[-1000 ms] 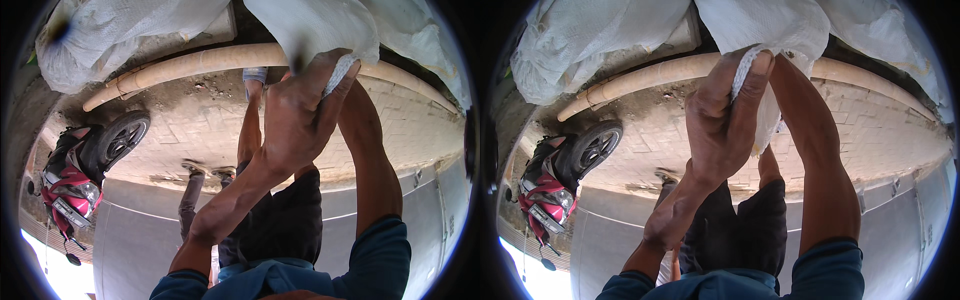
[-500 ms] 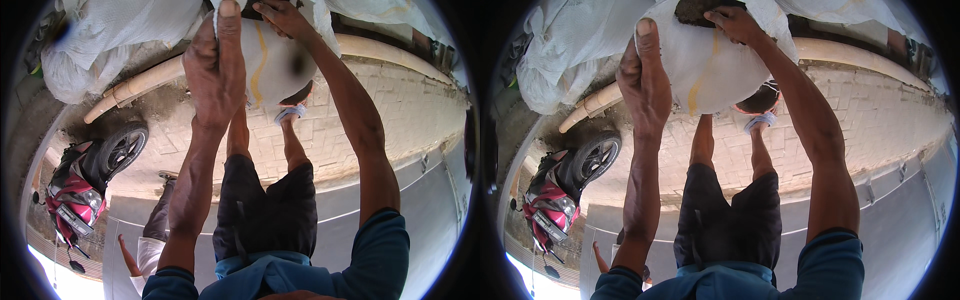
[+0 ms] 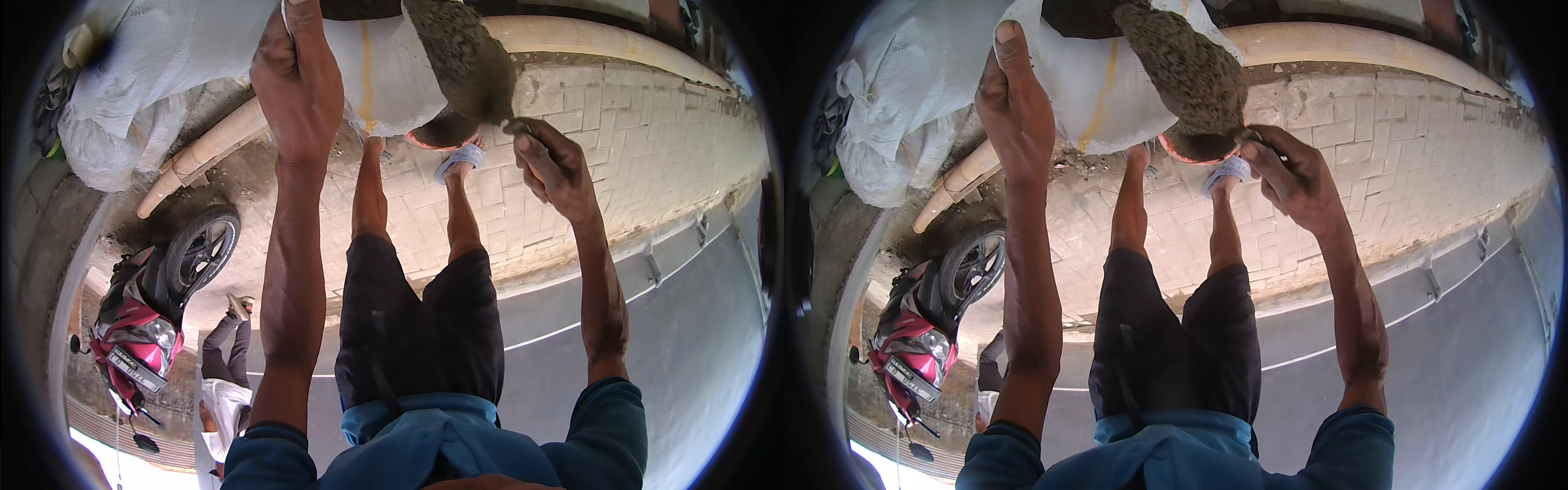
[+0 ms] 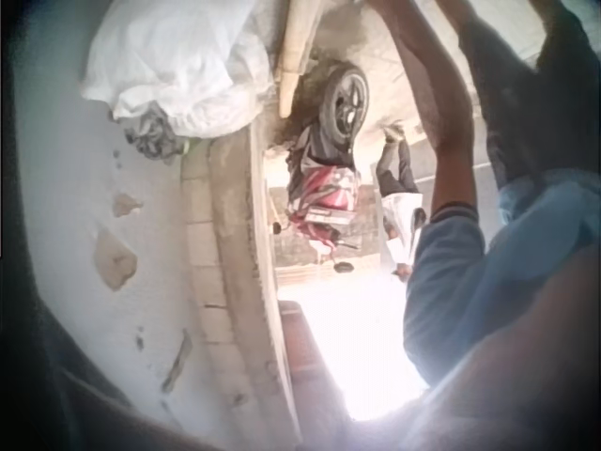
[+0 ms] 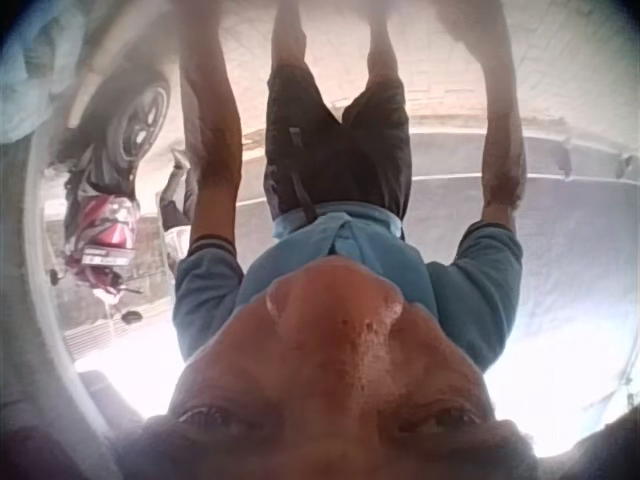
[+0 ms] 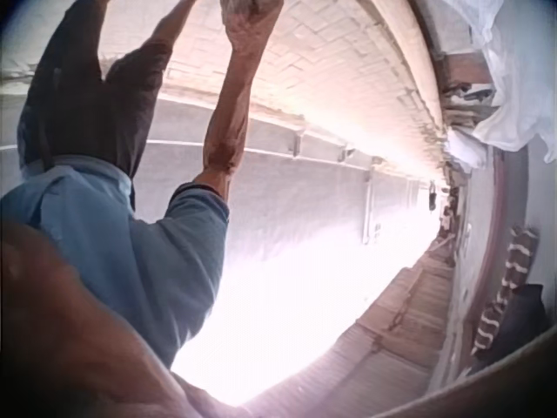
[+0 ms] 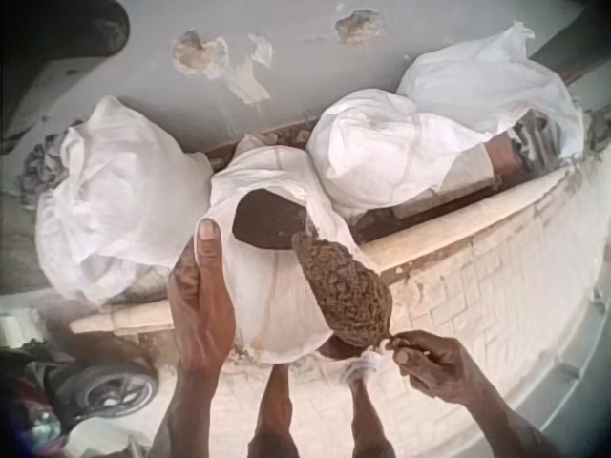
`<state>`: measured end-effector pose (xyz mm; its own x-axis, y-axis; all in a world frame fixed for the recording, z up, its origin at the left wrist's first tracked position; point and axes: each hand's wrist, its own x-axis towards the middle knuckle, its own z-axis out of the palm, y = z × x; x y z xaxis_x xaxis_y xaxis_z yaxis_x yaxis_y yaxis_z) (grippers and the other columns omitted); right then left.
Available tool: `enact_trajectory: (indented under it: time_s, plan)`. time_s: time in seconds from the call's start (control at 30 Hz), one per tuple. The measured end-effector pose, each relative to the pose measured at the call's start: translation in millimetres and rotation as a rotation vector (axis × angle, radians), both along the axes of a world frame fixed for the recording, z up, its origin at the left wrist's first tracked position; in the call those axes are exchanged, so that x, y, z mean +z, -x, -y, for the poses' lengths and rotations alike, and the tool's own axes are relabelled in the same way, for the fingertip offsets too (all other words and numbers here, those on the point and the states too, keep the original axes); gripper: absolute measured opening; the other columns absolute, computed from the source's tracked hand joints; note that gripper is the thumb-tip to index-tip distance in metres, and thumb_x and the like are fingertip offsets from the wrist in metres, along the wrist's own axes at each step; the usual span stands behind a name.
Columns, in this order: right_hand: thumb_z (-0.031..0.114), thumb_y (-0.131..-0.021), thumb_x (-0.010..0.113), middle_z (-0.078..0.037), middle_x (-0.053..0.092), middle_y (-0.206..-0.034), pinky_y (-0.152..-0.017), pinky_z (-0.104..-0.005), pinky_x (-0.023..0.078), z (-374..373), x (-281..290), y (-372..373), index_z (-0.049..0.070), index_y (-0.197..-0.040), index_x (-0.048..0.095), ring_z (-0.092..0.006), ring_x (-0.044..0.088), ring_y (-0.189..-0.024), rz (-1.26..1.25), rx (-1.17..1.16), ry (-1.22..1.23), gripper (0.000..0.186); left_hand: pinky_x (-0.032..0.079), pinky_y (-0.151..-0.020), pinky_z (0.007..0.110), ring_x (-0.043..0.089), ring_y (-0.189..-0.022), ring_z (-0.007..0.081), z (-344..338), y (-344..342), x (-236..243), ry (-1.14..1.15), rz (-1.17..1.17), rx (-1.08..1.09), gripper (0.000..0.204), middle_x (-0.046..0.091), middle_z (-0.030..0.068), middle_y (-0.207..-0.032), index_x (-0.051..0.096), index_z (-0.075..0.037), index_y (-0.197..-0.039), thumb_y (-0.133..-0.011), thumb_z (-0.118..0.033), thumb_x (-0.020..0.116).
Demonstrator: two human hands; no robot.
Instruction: The person uses a trowel to apply wet cement mixture from a bucket onto a wall and around a pipe, then spreads soil and debris over the wet patch.
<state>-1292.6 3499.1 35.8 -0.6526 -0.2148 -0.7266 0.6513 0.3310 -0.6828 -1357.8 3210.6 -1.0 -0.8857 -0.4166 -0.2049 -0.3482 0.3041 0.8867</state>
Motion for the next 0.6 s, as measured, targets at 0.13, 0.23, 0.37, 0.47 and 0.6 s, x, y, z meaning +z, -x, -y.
enact_trajectory:
  time_s: [0.13,0.23,0.37,0.47,0.6]
  plan:
    - [0.039,-0.102,0.062,-0.001,0.052,-0.075,-0.039,-0.0222,0.029,-36,41,-67,-0.002,-0.122,0.063,-0.0026,0.041,-0.048,0.247,-0.195,-0.155,0.046,0.040,-0.071,0.033,0.045,-0.080,0.0126,-11,11,3,-0.064,0.107,0.024,0.057,0.054,0.0042,-0.082,0.065,0.001,-0.105,-0.107,-0.052,0.044]
    - [0.040,-0.100,0.059,-0.002,0.054,-0.076,-0.038,-0.0228,0.031,-48,34,-107,-0.002,-0.125,0.062,-0.0045,0.043,-0.048,0.389,-0.285,-0.234,0.049,0.036,-0.065,0.033,0.038,-0.074,0.0129,-24,12,6,0.019,0.017,0.026,0.057,0.045,0.0015,-0.075,0.060,0.002,-0.093,-0.107,-0.051,0.044]
    - [0.033,-0.098,0.055,-0.003,0.054,-0.076,-0.040,-0.0253,0.037,-46,-47,-130,-0.001,-0.108,0.063,-0.0082,0.049,-0.050,0.536,-0.345,-0.200,0.036,0.034,-0.063,0.030,0.037,-0.071,0.0113,1,3,-16,0.050,-0.051,0.020,0.055,0.044,-0.0010,-0.073,0.058,0.000,-0.087,-0.108,-0.050,0.045]
    - [0.025,-0.095,0.056,-0.005,0.053,-0.076,-0.043,-0.0285,0.039,-54,-173,-135,0.003,-0.091,0.057,-0.0113,0.050,-0.051,0.587,-0.269,-0.177,0.023,0.028,-0.057,0.032,0.029,-0.063,0.0110,-3,-3,-26,0.116,0.022,-0.057,0.066,0.031,-0.0017,-0.064,0.047,-0.003,-0.072,-0.105,-0.061,0.043]
    - [0.019,-0.093,0.052,-0.005,0.050,-0.066,-0.040,-0.0317,0.037,-58,-201,-141,0.001,-0.080,0.054,-0.0132,0.047,-0.044,0.595,-0.285,-0.352,0.022,0.028,-0.056,0.034,0.027,-0.062,0.0127,-12,1,16,0.216,0.191,-0.068,0.070,0.027,-0.0005,-0.062,0.043,-0.002,-0.070,-0.104,-0.063,0.042]
